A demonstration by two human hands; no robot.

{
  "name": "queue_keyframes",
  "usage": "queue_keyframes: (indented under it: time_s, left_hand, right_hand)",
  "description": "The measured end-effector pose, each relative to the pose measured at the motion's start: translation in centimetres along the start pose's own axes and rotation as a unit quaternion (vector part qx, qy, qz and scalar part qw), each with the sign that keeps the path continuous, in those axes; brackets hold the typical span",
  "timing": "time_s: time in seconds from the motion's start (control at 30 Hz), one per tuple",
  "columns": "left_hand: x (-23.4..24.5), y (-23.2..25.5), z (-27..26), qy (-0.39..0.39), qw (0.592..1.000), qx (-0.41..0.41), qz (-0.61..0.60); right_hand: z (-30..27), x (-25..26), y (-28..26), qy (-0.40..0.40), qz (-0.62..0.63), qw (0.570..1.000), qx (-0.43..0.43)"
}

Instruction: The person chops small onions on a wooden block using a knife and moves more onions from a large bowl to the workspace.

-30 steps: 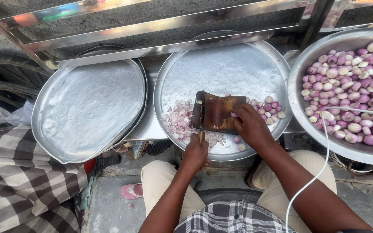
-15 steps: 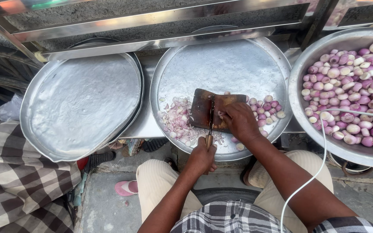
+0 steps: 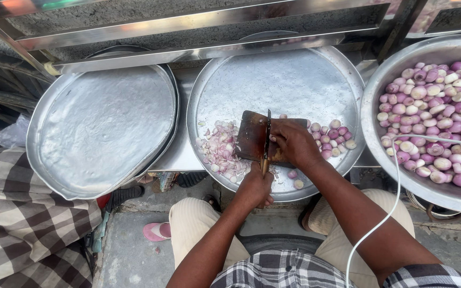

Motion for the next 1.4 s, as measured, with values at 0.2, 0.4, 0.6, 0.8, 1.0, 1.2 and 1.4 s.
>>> queue_keyframes:
  time_s: [0.2,0.4,0.6,0.8,1.0,1.2,1.4]
  left_hand:
    - [0.8,1.7,-1.2,0.003,0.997,-0.030,0.064]
    - [0.2,1.4,-1.7,-0.033,0.992,0.017,0.116]
    - [0.3,1.5,-0.4,-0.051,0.994,-0.020,0.095]
    - [-0.2,0.0,0.1,-0.067,0.995,-0.036,0.069]
    - [-0.8,0.0,0.4,-0.079,0.994,-0.030,0.065]
    - [-0.9,0.2,0.9,-0.104,0.994,-0.025,0.022]
    - [-0.6,0.0,1.2,-0.110,0.993,-0.035,0.012]
  right_hand:
    - [-0.1,-0.4,1.0,-0.006,0.053,0.998,-0.029]
    - [-0.3,-1.1,2.7,-0.014,0.063,0.996,-0.064]
    - [-0.1,-1.1,3.0,-0.004,0.070,0.996,-0.059]
    - [-0.5,-1.4,2.9,0.006,0.076,0.996,-0.050]
    - [-0.4,-1.1,3.1,0.018,0.085,0.996,-0.027]
    - [0.0,-0.3,2.4,0.039,0.052,0.998,0.020]
    - [-0.1,-1.9,4.1,-0.013,0.063,0.994,-0.086]
Point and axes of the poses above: each hand's wrist, its own z-axis towards the middle knuckle, its own x-axis out of the back of the hand, y = z × x, the point moved 10 cm from there along z, towards the middle knuckle, and after that the axes turned 6 degrees about x, right-handed, at the moved point
